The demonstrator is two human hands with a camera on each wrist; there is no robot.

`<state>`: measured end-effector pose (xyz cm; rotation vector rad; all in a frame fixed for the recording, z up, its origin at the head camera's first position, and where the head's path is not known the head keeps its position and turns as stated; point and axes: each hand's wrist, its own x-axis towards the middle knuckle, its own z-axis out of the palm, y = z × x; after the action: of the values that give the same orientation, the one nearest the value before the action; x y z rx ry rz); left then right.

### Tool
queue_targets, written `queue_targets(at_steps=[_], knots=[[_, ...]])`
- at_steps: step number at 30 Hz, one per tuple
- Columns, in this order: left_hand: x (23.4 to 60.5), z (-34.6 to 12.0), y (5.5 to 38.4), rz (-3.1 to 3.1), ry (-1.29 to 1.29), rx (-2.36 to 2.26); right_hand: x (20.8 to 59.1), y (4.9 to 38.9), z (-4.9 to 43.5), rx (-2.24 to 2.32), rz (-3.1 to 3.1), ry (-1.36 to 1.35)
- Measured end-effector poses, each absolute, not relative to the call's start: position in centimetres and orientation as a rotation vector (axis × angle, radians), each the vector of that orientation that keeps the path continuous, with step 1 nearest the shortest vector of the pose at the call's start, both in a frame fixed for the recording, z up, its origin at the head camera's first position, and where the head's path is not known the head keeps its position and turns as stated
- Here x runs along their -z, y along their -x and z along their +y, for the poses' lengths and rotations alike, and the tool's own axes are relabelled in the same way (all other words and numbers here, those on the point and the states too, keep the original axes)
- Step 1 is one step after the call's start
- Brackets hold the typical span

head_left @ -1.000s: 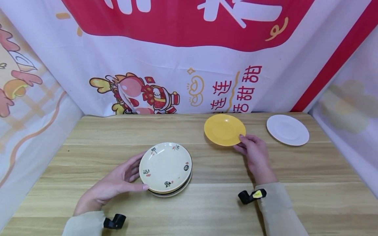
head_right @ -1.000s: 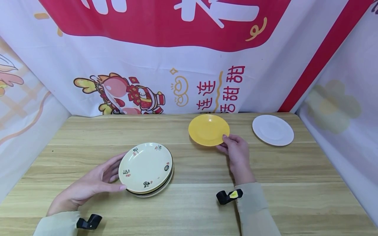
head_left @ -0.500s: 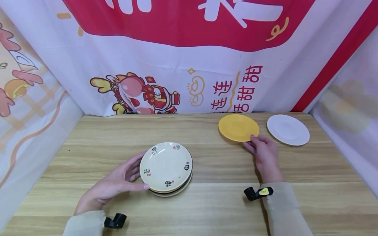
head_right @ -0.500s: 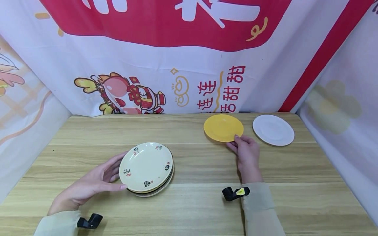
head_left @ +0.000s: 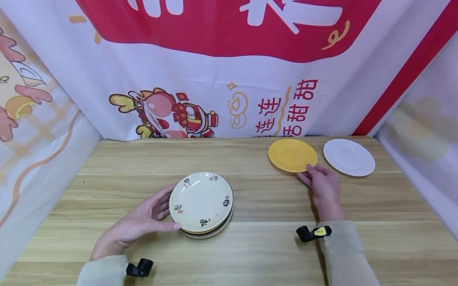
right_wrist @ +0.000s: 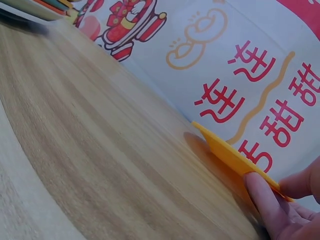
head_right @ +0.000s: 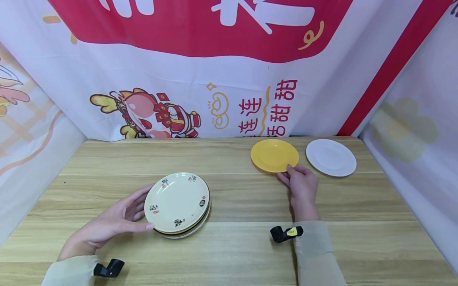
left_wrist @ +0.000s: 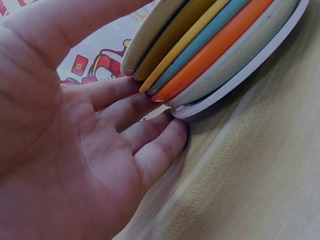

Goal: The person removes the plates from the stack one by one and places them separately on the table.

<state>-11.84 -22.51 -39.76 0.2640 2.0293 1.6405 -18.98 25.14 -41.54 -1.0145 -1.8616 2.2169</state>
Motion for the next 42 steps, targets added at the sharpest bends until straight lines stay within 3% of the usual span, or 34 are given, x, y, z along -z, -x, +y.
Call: queue_targets(at_steps=[42], knots=[[39.86,-22.54,11.84,2.018,-0.246,-1.639,41.41,18.66,26.00,-1.942,-2.264,0.979]])
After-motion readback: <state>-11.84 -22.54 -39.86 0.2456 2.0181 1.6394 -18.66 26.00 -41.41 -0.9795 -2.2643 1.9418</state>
